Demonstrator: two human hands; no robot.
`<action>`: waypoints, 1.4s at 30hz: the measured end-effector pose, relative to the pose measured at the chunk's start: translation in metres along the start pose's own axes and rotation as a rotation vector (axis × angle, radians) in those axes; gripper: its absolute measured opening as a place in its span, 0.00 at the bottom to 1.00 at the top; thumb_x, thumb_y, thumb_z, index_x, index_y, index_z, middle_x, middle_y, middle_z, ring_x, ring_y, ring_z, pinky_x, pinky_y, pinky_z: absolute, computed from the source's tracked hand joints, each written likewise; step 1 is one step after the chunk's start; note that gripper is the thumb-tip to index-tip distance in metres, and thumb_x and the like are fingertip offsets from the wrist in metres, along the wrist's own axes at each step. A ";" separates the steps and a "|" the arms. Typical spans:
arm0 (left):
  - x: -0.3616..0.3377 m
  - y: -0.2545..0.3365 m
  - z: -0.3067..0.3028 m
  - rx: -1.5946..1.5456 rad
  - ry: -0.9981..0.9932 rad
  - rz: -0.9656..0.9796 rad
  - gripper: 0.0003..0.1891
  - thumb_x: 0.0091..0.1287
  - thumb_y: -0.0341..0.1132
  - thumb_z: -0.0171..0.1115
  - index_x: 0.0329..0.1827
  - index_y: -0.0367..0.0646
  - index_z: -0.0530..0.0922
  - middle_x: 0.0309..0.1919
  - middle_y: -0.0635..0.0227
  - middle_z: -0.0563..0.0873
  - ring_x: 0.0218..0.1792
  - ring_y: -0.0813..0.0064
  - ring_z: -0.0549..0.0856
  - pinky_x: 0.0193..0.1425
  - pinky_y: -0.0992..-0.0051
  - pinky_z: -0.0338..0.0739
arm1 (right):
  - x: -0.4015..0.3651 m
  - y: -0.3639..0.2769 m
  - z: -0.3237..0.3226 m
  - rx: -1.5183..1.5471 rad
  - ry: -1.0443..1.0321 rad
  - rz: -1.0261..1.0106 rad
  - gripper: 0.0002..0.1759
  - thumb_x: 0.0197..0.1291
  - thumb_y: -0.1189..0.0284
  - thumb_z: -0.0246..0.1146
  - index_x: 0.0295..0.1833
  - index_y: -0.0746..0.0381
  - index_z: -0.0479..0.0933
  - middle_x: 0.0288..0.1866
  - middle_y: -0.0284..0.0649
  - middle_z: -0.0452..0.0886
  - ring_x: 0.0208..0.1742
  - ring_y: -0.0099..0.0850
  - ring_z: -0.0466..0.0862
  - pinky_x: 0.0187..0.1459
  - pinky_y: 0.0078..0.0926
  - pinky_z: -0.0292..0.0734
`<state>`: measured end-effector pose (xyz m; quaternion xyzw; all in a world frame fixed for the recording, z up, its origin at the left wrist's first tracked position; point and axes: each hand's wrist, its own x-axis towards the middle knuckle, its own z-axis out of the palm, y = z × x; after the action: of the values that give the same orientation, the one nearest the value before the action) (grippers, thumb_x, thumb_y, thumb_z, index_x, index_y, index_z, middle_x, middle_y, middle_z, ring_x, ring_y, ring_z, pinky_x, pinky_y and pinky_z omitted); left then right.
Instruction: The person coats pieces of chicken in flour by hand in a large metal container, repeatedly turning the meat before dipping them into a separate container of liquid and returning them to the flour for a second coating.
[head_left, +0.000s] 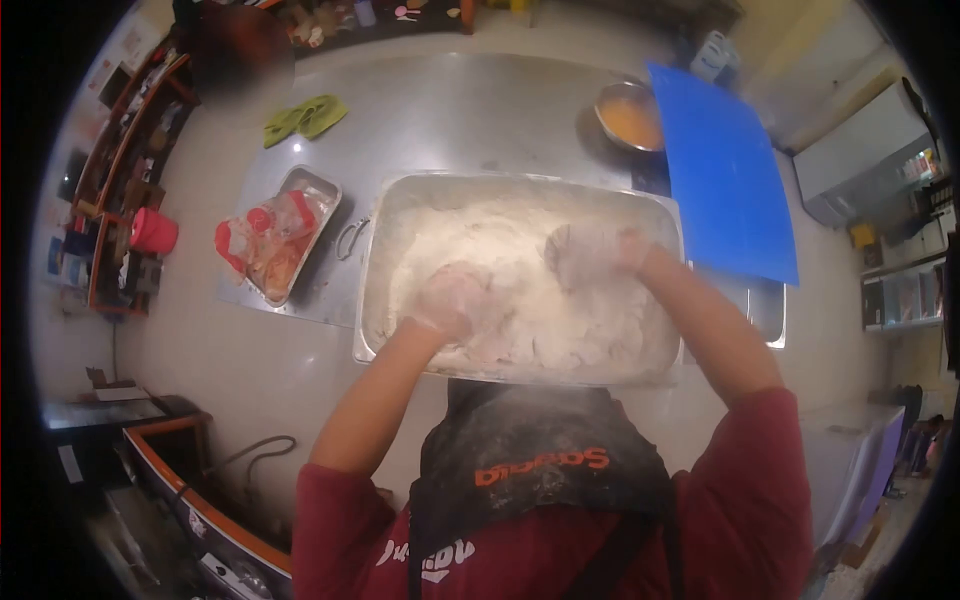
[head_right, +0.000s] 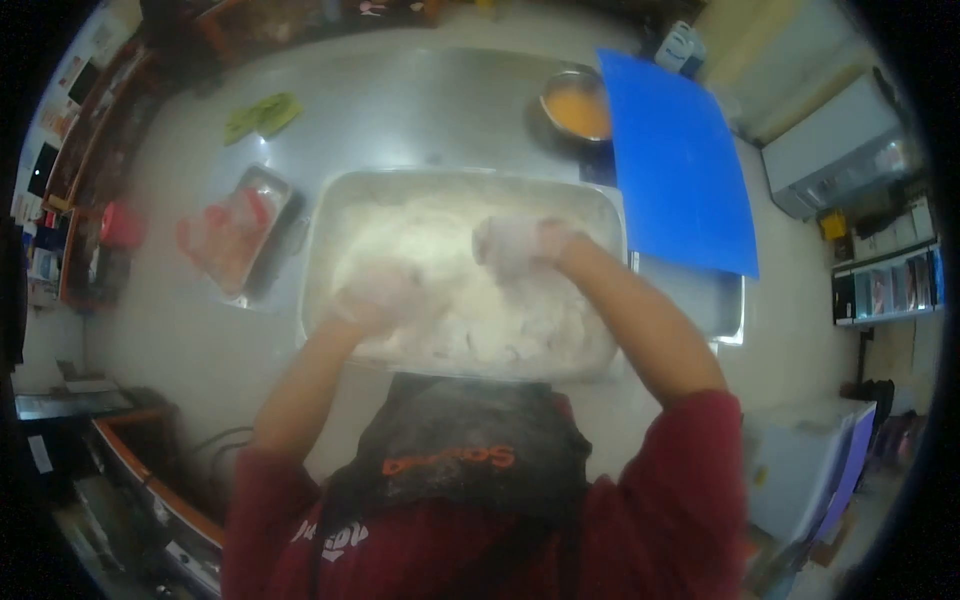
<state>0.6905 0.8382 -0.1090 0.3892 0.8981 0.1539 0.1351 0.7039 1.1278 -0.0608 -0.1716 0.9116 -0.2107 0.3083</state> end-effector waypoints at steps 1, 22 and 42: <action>0.007 0.018 -0.025 0.062 -0.060 0.004 0.16 0.69 0.43 0.62 0.48 0.40 0.89 0.49 0.55 0.90 0.55 0.61 0.88 0.60 0.65 0.82 | -0.005 -0.018 -0.018 0.001 -0.033 0.033 0.12 0.61 0.64 0.70 0.44 0.62 0.85 0.43 0.42 0.90 0.42 0.37 0.89 0.45 0.35 0.84; 0.085 0.180 -0.130 -0.062 -0.373 0.132 0.11 0.71 0.40 0.64 0.50 0.48 0.89 0.45 0.63 0.89 0.49 0.66 0.87 0.55 0.68 0.83 | -0.162 -0.021 -0.056 -0.031 0.258 0.157 0.09 0.63 0.73 0.65 0.46 0.63 0.86 0.43 0.46 0.90 0.42 0.40 0.89 0.48 0.34 0.85; 0.239 0.378 0.136 0.038 -0.121 0.648 0.05 0.64 0.32 0.60 0.39 0.43 0.83 0.42 0.61 0.89 0.47 0.63 0.90 0.51 0.65 0.85 | -0.329 0.242 0.090 0.425 0.576 0.596 0.14 0.65 0.67 0.66 0.54 0.58 0.84 0.41 0.44 0.89 0.45 0.39 0.89 0.49 0.37 0.85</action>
<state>0.8306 1.2845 -0.1190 0.6657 0.7206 0.1486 0.1246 0.9638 1.4545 -0.0837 0.2303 0.9064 -0.3339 0.1181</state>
